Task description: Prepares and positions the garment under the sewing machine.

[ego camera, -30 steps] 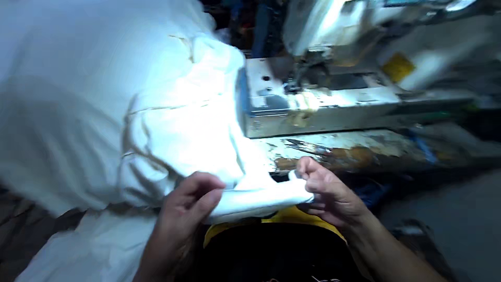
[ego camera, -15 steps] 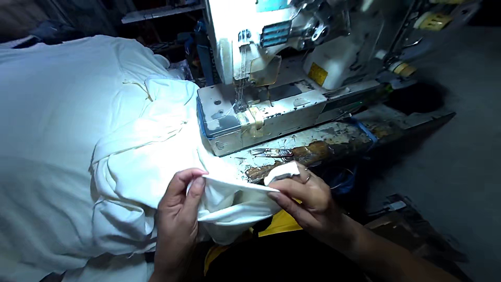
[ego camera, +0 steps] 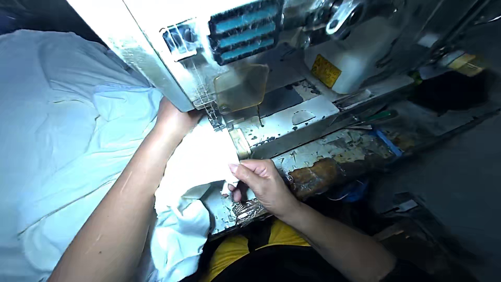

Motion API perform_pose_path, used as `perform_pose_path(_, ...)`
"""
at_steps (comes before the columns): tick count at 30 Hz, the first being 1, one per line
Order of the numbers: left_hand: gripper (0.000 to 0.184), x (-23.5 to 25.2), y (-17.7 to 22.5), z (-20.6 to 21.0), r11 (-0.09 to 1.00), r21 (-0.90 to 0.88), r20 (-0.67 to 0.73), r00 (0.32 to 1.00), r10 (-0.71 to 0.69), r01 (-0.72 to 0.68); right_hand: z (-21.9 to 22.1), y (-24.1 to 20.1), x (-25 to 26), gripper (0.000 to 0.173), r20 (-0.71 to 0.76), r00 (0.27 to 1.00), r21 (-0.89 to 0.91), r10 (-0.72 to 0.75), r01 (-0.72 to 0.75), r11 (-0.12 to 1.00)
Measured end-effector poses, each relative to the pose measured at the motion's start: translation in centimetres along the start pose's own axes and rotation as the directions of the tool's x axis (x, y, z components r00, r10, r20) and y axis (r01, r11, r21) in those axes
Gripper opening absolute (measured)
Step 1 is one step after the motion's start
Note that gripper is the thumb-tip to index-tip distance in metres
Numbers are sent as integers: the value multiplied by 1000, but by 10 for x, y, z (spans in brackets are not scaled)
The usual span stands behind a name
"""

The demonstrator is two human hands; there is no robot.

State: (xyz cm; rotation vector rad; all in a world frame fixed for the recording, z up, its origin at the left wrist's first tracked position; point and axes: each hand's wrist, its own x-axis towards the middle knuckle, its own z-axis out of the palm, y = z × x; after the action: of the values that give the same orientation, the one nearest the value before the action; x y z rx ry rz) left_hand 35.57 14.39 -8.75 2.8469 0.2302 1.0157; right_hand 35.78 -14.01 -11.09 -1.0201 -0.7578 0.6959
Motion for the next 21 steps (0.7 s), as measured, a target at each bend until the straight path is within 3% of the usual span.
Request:
perform_pose_path(4, 52, 10, 69, -51, 966, 20, 180, 949, -259, 259, -5, 5, 0, 35, -3, 1000, -137, -3, 3, 991)
perform_pose_path(7, 49, 8, 100, -77, 930, 134, 221, 904, -365, 343, -19, -5, -17, 43, 22, 998, -431, -64, 68, 900)
perform_pose_path(8, 43, 1, 107, -87, 939, 120, 225, 913, -341, 322, -25, -7, -27, 40, 14, 984, -496, -180, 163, 853)
perform_pose_path(10, 24, -29, 115, -105, 988, 18, 136, 978, -156, 155, -37, -14, -42, 21, -13, 906, -515, -422, 356, 780)
perform_pose_path(11, 26, -46, 121, -112, 998, -31, 89, 994, -60, 63, -40, -20, -43, 13, -16, 875, -507, -484, 410, 758)
perform_pose_path(12, 28, -60, 127, -115, 998, -59, 78, 997, 13, -9, -39, -27, -41, 17, -4, 865, -510, -501, 429, 745)
perform_pose_path(14, 25, -75, 130, -106, 996, -25, 78, 993, 93, -91, -32, -41, -25, 39, 59, 904, -475, -424, 399, 784)
perform_pose_path(16, 18, -73, 125, -95, 995, 13, -45, 994, 104, -103, -20, -45, -2, 51, 124, 951, -374, -282, 308, 875)
perform_pose_path(18, 15, -68, 127, -96, 994, -35, -217, 971, 98, -108, -12, -40, 9, 53, 139, 973, -323, -184, 220, 921)
perform_pose_path(21, 12, -66, 136, -109, 981, -127, -401, 912, 84, -146, -9, -33, 5, 44, 77, 982, -353, -172, 188, 916)
